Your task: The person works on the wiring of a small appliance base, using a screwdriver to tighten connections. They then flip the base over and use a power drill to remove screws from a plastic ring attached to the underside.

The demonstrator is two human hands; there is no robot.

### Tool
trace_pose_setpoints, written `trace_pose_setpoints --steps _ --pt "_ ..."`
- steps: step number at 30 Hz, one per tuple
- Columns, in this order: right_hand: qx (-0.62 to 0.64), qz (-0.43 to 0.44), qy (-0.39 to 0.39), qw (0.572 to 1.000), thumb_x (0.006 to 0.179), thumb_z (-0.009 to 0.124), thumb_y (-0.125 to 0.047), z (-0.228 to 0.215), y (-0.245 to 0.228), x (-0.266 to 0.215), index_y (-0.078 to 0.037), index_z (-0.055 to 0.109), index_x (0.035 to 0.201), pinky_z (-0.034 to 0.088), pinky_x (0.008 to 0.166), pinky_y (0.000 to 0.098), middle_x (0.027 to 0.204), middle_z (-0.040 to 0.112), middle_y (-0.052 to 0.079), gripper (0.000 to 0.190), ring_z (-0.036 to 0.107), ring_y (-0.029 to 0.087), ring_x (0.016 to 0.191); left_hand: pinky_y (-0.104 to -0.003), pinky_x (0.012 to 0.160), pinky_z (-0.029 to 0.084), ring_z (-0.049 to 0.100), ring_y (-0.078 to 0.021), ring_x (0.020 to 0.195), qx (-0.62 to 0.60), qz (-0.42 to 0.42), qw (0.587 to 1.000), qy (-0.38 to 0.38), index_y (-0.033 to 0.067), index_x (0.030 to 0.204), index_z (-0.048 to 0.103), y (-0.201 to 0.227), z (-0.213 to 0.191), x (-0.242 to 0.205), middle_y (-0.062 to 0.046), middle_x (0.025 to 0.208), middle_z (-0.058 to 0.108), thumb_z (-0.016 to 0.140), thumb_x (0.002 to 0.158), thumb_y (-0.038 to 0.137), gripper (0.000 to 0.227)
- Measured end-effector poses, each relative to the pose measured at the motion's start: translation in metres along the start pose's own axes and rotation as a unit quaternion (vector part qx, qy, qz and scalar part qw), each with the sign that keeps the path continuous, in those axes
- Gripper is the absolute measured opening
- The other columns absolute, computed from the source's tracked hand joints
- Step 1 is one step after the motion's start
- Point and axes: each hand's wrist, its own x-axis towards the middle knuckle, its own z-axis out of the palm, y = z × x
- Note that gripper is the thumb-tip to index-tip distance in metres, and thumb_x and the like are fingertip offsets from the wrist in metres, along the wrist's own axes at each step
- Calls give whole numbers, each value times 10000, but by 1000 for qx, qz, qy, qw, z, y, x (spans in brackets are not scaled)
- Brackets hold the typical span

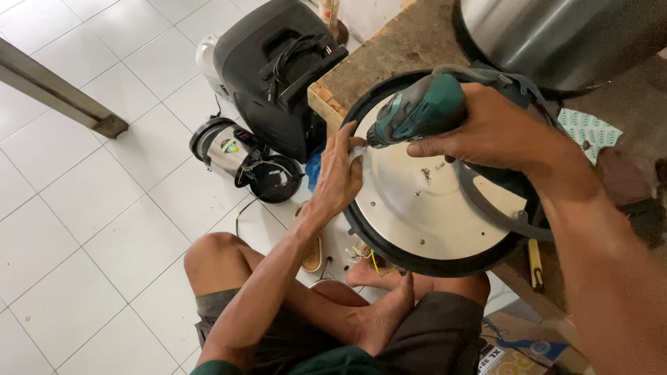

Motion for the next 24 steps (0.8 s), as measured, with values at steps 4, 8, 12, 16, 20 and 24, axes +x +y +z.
trace_pose_setpoints --steps 4,8,12,16,20,24 --pt "32 -8 -46 998 806 951 -179 -5 -12 -4 -144 862 1160 582 824 364 1035 862 7 366 753 134 938 -567 1087 451 545 -412 1295 5 -8 1000 -2 15 1603 365 4 -1 0 -113 1374 755 578 907 -39 730" --pt "-67 -37 -93 993 816 914 -276 -6 -20 5 -190 778 1284 532 960 449 1197 815 -8 495 714 163 1125 -575 1012 444 535 -425 1227 2 12 1000 -2 34 1617 353 -1 -1 -3 -176 1362 702 558 916 -20 733" --pt "-65 -82 -139 985 815 925 -218 -11 -27 26 -188 853 1192 526 879 320 1010 801 -58 385 627 115 918 -551 1031 472 609 -401 1225 -7 9 1000 13 54 1591 385 2 -3 1 -168 1254 725 567 863 -42 757" --pt "-20 -18 -126 992 841 924 -151 -20 -35 27 -132 798 1184 541 710 412 956 798 80 366 689 209 839 -536 1060 472 582 -413 1243 -25 -8 1000 1 32 1607 382 9 -7 5 -195 1254 749 536 877 -54 751" --pt "11 -15 -123 992 884 905 -123 -23 -30 22 -90 773 1137 492 625 417 860 731 113 288 644 230 752 -569 1051 445 546 -412 1289 13 -17 1000 -18 78 1647 342 0 -2 5 -136 1406 768 580 909 -20 781" --pt "14 -5 -120 993 871 912 -140 -23 -28 17 -90 794 1141 518 662 402 905 753 101 299 668 220 796 -556 987 465 565 -399 1257 50 -34 998 -12 107 1625 408 -5 4 15 -77 1330 789 609 900 29 757"
